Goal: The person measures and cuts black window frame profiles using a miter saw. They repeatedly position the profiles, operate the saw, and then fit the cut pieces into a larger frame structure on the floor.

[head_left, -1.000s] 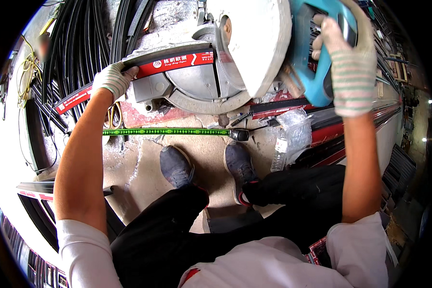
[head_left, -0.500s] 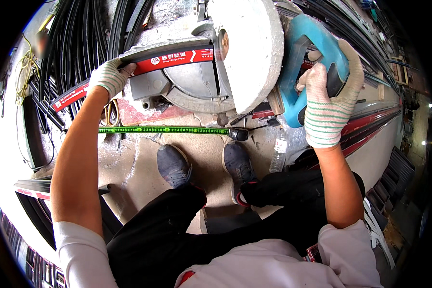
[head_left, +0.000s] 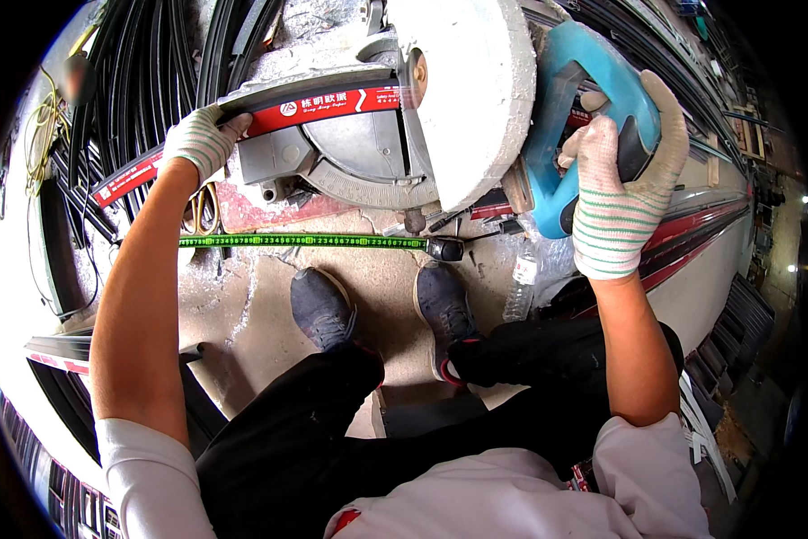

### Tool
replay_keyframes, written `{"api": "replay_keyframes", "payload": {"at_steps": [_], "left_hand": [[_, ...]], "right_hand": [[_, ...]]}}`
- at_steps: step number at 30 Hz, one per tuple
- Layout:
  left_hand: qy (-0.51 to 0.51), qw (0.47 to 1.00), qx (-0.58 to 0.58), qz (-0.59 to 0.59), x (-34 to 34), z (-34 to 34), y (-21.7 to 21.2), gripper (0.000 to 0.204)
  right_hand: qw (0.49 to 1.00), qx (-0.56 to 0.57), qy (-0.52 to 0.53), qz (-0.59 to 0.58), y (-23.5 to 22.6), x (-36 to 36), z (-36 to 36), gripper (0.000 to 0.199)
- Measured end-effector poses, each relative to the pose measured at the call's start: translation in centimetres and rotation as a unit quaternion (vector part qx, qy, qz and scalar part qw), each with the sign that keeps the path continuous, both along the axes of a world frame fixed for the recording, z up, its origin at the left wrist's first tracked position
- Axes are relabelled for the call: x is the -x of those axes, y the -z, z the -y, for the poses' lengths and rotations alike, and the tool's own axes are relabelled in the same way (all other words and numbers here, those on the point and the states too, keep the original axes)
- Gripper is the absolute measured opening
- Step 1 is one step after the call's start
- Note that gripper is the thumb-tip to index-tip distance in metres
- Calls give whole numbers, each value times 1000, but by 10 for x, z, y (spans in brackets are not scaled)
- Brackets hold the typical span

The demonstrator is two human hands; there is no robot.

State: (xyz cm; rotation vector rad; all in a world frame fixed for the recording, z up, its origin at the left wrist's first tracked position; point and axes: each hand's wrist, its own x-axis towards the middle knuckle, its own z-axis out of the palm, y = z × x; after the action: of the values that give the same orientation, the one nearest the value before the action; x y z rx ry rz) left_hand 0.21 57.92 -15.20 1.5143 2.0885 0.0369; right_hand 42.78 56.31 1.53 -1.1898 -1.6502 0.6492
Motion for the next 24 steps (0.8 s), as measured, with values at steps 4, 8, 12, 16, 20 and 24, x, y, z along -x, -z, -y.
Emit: {"api": "replay_keyframes", "payload": {"at_steps": [4,8,12,16,20,24], "left_hand": [[-4,1000,-3,8,2,0,2,43],[1,1000,2,10,2,-1,2,43],[-13,999,0,32,4,0,5,42],[-8,999,-16,31,10,1,13,39],[-14,1000,8,15,0,-2,2,42],[-25,999,2,28,2,0,1,42]], "right_hand": [[1000,-12,5,13,-1,1,0,55],[998,-43,10,40,-1,1,-2,56],[1000,1,10,-4,-7,5,-4,56],[999,16,7,38,-29,10,-20,54],[998,26,-20,48,-44,2,-38,54],[998,19,-34,55,-42,-3,-44,52]]}}
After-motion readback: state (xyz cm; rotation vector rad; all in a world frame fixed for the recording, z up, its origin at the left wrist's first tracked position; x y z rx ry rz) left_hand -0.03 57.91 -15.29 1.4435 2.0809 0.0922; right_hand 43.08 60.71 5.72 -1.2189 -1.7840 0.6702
